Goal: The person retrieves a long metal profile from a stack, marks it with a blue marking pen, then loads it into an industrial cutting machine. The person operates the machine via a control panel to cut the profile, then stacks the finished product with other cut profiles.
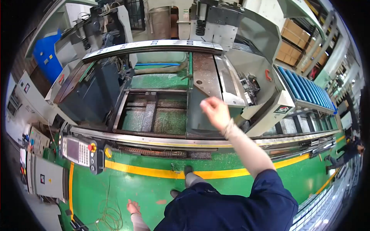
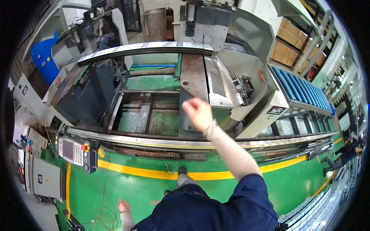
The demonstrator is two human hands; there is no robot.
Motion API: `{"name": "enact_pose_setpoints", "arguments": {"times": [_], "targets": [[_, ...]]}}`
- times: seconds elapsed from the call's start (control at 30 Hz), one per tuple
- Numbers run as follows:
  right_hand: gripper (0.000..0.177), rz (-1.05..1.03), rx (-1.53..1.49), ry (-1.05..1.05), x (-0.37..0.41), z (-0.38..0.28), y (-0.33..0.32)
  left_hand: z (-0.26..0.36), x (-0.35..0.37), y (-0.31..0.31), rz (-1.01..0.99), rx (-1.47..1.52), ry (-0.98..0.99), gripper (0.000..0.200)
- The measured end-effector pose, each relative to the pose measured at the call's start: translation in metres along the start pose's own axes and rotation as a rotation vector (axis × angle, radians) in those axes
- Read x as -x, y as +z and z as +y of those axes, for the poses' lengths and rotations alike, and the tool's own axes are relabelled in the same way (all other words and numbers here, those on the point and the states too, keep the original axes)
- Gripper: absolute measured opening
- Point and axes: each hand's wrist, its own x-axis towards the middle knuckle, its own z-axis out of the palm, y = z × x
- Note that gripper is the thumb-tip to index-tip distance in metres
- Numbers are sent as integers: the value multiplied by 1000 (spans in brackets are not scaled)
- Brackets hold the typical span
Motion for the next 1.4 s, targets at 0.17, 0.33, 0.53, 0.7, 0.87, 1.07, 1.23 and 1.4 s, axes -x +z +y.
{"name": "enact_pose_setpoints", "arguments": {"times": [0.17, 0.33, 0.53, 0.7, 0.87, 1.07, 1.23, 1.4], "targets": [[38, 299, 38, 231, -175, 86, -26, 34, -19, 63, -48, -5, 14, 44], [65, 476, 246, 406, -334, 213, -47, 1, 32, 123, -32, -95, -201, 41], [69, 184, 403, 435, -451, 328, -58, -30, 35, 150, -203, -955, 302, 51], [38, 387, 108, 469, -433, 296, -61, -8, 2, 199, -354, -496, 418, 50], [14, 158, -337, 323, -358, 166, -70, 140, 21, 319, -358, -800, 262, 53], [22, -586, -48, 256, -273, 38, 42, 187, -29, 403, -635, -765, 281, 51], [17, -1067, -233, 622, -215, -54, 265, 197, -82, 420, -923, -676, 382, 56], [21, -1063, -611, 352, -317, -204, 463, 252, -109, 388, -909, -446, 386, 47]]}}
